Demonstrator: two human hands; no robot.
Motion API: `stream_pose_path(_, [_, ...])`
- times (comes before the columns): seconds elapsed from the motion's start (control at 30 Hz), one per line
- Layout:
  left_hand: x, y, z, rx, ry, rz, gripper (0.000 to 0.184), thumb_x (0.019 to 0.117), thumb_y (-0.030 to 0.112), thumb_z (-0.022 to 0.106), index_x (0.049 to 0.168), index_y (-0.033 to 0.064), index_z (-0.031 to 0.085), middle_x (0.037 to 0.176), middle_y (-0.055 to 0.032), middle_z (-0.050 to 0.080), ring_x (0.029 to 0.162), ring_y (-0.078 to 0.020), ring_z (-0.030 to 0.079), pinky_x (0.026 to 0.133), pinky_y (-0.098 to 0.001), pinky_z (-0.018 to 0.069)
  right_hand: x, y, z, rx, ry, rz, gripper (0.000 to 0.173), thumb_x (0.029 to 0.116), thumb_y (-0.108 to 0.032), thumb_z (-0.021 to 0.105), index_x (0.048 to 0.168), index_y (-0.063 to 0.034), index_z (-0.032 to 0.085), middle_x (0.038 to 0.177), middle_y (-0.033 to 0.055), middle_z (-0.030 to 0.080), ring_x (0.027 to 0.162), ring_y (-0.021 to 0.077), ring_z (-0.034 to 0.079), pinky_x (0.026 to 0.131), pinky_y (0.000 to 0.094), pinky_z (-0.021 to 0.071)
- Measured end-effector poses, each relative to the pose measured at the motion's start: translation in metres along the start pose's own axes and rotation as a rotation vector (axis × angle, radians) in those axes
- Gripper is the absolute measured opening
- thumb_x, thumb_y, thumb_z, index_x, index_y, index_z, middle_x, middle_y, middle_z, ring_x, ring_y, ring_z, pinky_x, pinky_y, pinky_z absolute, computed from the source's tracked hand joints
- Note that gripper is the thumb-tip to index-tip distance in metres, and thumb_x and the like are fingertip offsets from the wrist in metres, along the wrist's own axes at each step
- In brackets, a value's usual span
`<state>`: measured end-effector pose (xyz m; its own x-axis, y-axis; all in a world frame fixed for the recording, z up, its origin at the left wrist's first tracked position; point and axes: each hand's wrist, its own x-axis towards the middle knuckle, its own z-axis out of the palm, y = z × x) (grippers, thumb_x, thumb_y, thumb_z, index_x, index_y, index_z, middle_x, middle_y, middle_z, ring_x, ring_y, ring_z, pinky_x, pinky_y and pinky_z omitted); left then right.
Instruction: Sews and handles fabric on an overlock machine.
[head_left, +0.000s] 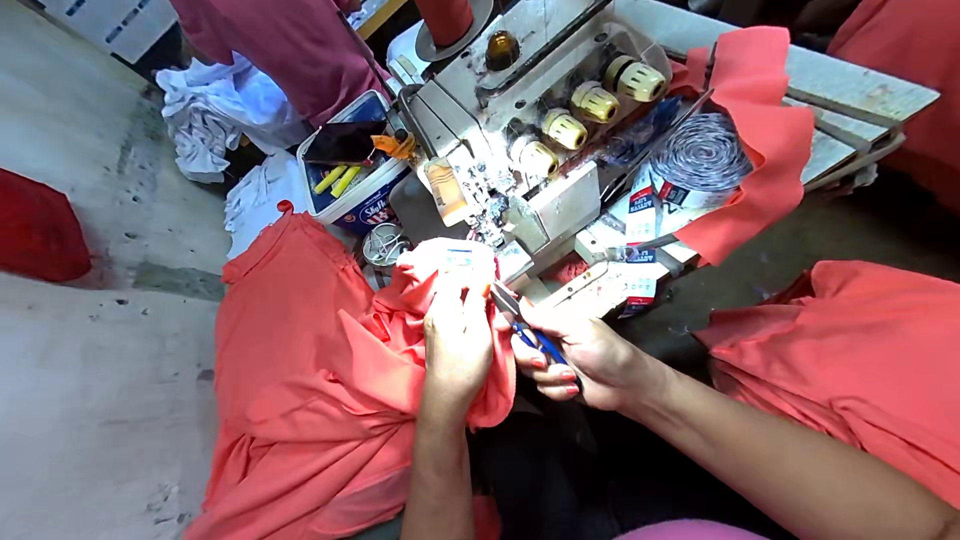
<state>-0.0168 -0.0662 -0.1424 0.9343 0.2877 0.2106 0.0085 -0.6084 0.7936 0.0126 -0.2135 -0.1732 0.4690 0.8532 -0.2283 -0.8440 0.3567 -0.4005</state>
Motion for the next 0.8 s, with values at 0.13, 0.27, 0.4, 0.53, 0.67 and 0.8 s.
stream_pose_path(0.13, [-0.001,-0.002,-0.001,0.01,-0.019,0.018,0.019,0.1021,0.007,0.051,0.093,0.0041,0.068,0.085,0.0018,0.063,0.081,0.0001,0.061,0.076,-0.0187,0.0508,0.002,-0.002,-0.002,-0.004,-0.004,-0.019,0.04,0.1122,-0.029,0.02,0.106,-0.0137,0.056,0.063,-0.0066,0.049,0.043,-0.002,0.041,0.038,0.0114,0.0347])
stream_pose_path(0.27, [-0.003,-0.003,-0.002,-0.015,-0.043,0.018,0.018,0.102,0.006,0.051,0.1,0.003,0.068,0.088,0.0004,0.066,0.084,-0.0006,0.064,0.079,-0.0201,0.0531,0.003,-0.002,-0.002,0.0,0.02,-0.021,0.038,0.1125,-0.027,0.021,0.106,-0.0131,0.056,0.062,-0.0068,0.049,0.042,-0.0023,0.041,0.038,0.0111,0.0347])
stream_pose_path(0.4, [-0.006,-0.007,-0.008,-0.071,-0.123,0.088,0.018,0.1015,0.006,0.051,0.1,0.0013,0.069,0.09,0.0013,0.065,0.083,0.0022,0.061,0.077,-0.0157,0.0507,0.0,-0.002,-0.002,-0.047,0.063,-0.059,0.034,0.1124,-0.024,0.023,0.104,-0.0136,0.054,0.061,-0.007,0.046,0.043,-0.0026,0.04,0.039,0.0107,0.0337])
stream_pose_path(0.53, [-0.004,-0.025,-0.032,-0.33,-0.262,0.296,0.036,0.1041,0.045,0.053,0.091,0.0151,0.068,0.091,0.0129,0.069,0.089,0.0061,0.064,0.081,-0.0169,0.054,-0.006,-0.002,-0.008,-0.38,0.259,-0.349,0.026,0.1089,-0.014,0.031,0.106,-0.0109,0.057,0.064,-0.0091,0.05,0.047,-0.0037,0.042,0.044,0.0104,0.0364])
stream_pose_path(0.67, [0.001,-0.016,-0.024,-0.196,-0.02,0.317,0.007,0.093,0.006,0.066,0.087,0.0048,0.068,0.082,0.0069,0.066,0.074,0.0053,0.062,0.069,-0.0132,0.0537,0.0,-0.003,-0.032,-0.917,0.482,-0.662,0.022,0.1034,-0.016,0.049,0.119,-0.0033,0.059,0.071,-0.0097,0.054,0.057,-0.0059,0.049,0.054,0.011,0.0428])
stream_pose_path(0.8, [0.006,-0.018,0.006,0.15,0.081,0.347,0.014,0.0867,0.011,0.076,0.096,0.0008,0.075,0.089,-0.006,0.071,0.077,-0.0033,0.065,0.072,-0.0178,0.054,0.0,-0.005,-0.035,-1.117,0.467,-0.599,0.02,0.103,-0.021,0.054,0.111,-0.0059,0.064,0.072,-0.0098,0.056,0.061,-0.0071,0.049,0.059,0.0121,0.0418])
